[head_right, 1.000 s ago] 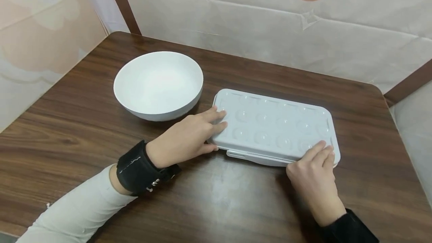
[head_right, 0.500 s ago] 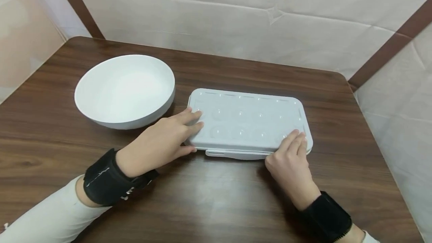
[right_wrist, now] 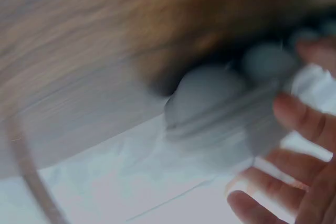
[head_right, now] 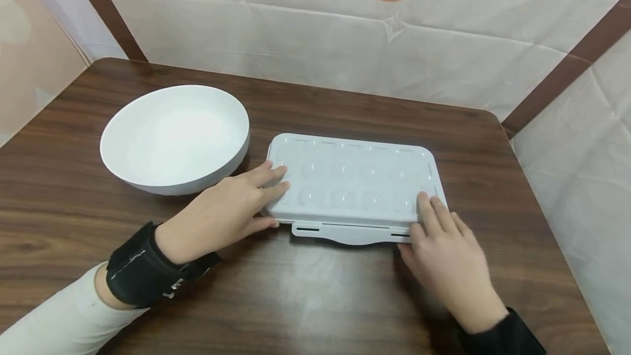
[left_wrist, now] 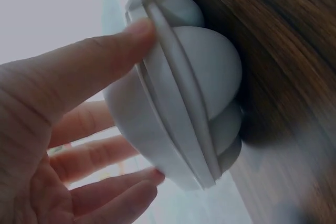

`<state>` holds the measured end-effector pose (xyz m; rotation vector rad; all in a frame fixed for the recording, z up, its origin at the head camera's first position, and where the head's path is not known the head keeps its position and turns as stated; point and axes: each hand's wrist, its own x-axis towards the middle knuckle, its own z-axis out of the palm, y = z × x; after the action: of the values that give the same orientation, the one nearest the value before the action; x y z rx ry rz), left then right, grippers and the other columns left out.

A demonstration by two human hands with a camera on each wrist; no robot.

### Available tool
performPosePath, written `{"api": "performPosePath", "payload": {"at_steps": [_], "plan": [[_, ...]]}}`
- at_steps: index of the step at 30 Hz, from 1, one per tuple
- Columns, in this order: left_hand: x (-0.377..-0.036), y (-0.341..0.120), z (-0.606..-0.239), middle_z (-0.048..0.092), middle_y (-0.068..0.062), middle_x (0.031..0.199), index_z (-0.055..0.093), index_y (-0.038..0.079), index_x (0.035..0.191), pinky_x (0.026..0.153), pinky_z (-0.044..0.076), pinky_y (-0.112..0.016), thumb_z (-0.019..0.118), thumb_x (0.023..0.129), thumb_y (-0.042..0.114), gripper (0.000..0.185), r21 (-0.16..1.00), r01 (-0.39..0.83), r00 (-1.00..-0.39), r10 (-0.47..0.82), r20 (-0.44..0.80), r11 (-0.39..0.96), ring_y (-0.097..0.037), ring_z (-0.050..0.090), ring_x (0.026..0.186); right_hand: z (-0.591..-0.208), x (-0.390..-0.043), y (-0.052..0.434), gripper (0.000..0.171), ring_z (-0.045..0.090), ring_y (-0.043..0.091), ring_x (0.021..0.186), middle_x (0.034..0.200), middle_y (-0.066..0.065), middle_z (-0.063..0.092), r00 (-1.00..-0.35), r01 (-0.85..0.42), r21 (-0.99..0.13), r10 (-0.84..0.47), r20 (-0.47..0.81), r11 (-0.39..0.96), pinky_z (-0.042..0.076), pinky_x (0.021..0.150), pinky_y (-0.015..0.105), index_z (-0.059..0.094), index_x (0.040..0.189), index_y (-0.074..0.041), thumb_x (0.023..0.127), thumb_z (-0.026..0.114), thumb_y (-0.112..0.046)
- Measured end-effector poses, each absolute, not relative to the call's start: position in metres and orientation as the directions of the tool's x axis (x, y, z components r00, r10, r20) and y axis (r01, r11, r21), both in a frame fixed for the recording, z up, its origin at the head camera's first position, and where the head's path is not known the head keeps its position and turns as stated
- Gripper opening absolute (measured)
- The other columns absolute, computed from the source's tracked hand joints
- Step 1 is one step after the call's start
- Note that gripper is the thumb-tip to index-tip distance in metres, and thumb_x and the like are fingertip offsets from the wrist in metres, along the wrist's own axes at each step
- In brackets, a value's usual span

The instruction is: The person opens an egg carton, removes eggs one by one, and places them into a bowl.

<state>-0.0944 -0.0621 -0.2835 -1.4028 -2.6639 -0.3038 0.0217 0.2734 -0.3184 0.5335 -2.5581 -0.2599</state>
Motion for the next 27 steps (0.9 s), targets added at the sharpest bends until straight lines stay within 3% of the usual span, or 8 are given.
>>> {"api": "performPosePath", "payload": {"at_steps": [5, 8, 10, 13, 16, 20, 24, 27], "plan": [[-0.093, -0.066, -0.285, 0.058, -0.018, 0.138, 0.062, 0.005, 0.125, 0.094, 0.055, -0.037, 0.085, 0.078, 0.027, 0.057, 0.085, 0.828, -0.559, 0.807, 0.19, 0.553, -0.037, 0.057, 0.129, -0.312, 0.027, 0.299, 0.081, 0.055, 0.043, 0.12, 0.13, 0.016, 0.063, -0.85, -0.239, 0.181, -0.296, 0.435, 0.954, 0.049, 0.051, 0.055, 0.056, 0.084, -0.003, 0.098, 0.013, -0.07], [-0.091, -0.066, -0.286, 0.058, -0.014, 0.135, 0.056, 0.007, 0.137, 0.086, 0.057, -0.032, 0.089, 0.074, 0.027, 0.074, 0.078, 0.827, -0.559, 0.802, 0.21, 0.557, -0.032, 0.057, 0.12, -0.312, 0.03, 0.311, 0.08, 0.059, 0.042, 0.107, 0.113, 0.016, 0.067, -0.881, -0.203, 0.135, -0.241, 0.406, 0.97, 0.045, 0.044, 0.046, 0.055, 0.093, -0.003, 0.094, 0.013, -0.071], [-0.089, -0.066, -0.287, 0.057, -0.012, 0.128, 0.053, 0.007, 0.14, 0.08, 0.057, -0.03, 0.09, 0.072, 0.024, 0.08, 0.068, 0.821, -0.566, 0.795, 0.217, 0.566, -0.028, 0.057, 0.11, -0.312, 0.032, 0.316, 0.065, 0.062, 0.034, 0.086, 0.093, 0.012, 0.068, -0.915, -0.185, 0.084, -0.202, 0.35, 0.979, 0.04, 0.041, 0.036, 0.055, 0.097, -0.006, 0.092, 0.037, -0.068], [-0.088, -0.066, -0.287, 0.058, -0.01, 0.114, 0.058, 0.007, 0.129, 0.074, 0.055, -0.028, 0.091, 0.07, 0.02, 0.07, 0.044, 0.814, -0.574, 0.79, 0.215, 0.58, -0.024, 0.056, 0.094, -0.311, 0.033, 0.32, 0.043, 0.055, 0.015, 0.066, 0.073, -0.002, 0.06, -0.952, -0.157, 0.01, -0.154, 0.264, 0.988, 0.034, 0.044, 0.027, 0.054, 0.097, -0.013, 0.08, 0.075, -0.046], [-0.088, -0.066, -0.286, 0.06, -0.008, 0.103, 0.061, 0.008, 0.109, 0.071, 0.053, -0.028, 0.091, 0.069, 0.018, 0.051, 0.021, 0.816, -0.568, 0.795, 0.215, 0.578, -0.021, 0.056, 0.084, -0.306, 0.03, 0.32, 0.049, 0.049, 0.005, 0.062, 0.073, -0.01, 0.057, -0.971, -0.143, -0.016, -0.137, 0.198, 0.99, 0.033, 0.048, 0.023, 0.053, 0.097, -0.019, 0.064, 0.089, -0.022], [-0.088, -0.069, -0.279, 0.058, -0.003, 0.088, 0.057, 0.008, 0.096, 0.063, 0.049, -0.026, 0.088, 0.071, 0.014, 0.04, 0.055, 0.816, -0.574, 0.796, 0.192, 0.575, -0.017, 0.054, 0.076, -0.296, 0.021, 0.32, 0.048, 0.052, 0.004, 0.067, 0.083, -0.012, 0.064, -0.981, -0.165, -0.023, -0.161, 0.104, 0.986, 0.036, 0.051, 0.023, 0.053, 0.101, -0.023, 0.068, 0.088, -0.024], [-0.093, -0.07, -0.263, 0.05, 0.004, 0.072, 0.046, 0.009, 0.096, 0.05, 0.038, -0.02, 0.08, 0.078, 0.008, 0.039, 0.177, 0.803, -0.594, 0.784, 0.178, 0.569, -0.008, 0.047, 0.059, -0.282, 0.008, 0.322, 0.044, 0.055, 0.003, 0.07, 0.091, -0.01, 0.07, -0.989, -0.143, -0.076, -0.145, -0.025, 0.987, 0.039, 0.056, 0.025, 0.055, 0.108, -0.023, 0.076, 0.084, -0.026], [-0.098, -0.066, -0.252, 0.049, 0.006, 0.065, 0.042, 0.011, 0.094, 0.048, 0.035, -0.02, 0.08, 0.078, 0.007, 0.041, 0.249, 0.784, -0.613, 0.774, 0.161, 0.569, -0.007, 0.043, 0.053, -0.273, -0.002, 0.325, 0.038, 0.053, 0.001, 0.067, 0.093, -0.008, 0.073, -0.989, -0.096, -0.132, -0.11, -0.101, 0.987, 0.039, 0.058, 0.025, 0.057, 0.113, -0.021, 0.083, 0.079, -0.025]]}}
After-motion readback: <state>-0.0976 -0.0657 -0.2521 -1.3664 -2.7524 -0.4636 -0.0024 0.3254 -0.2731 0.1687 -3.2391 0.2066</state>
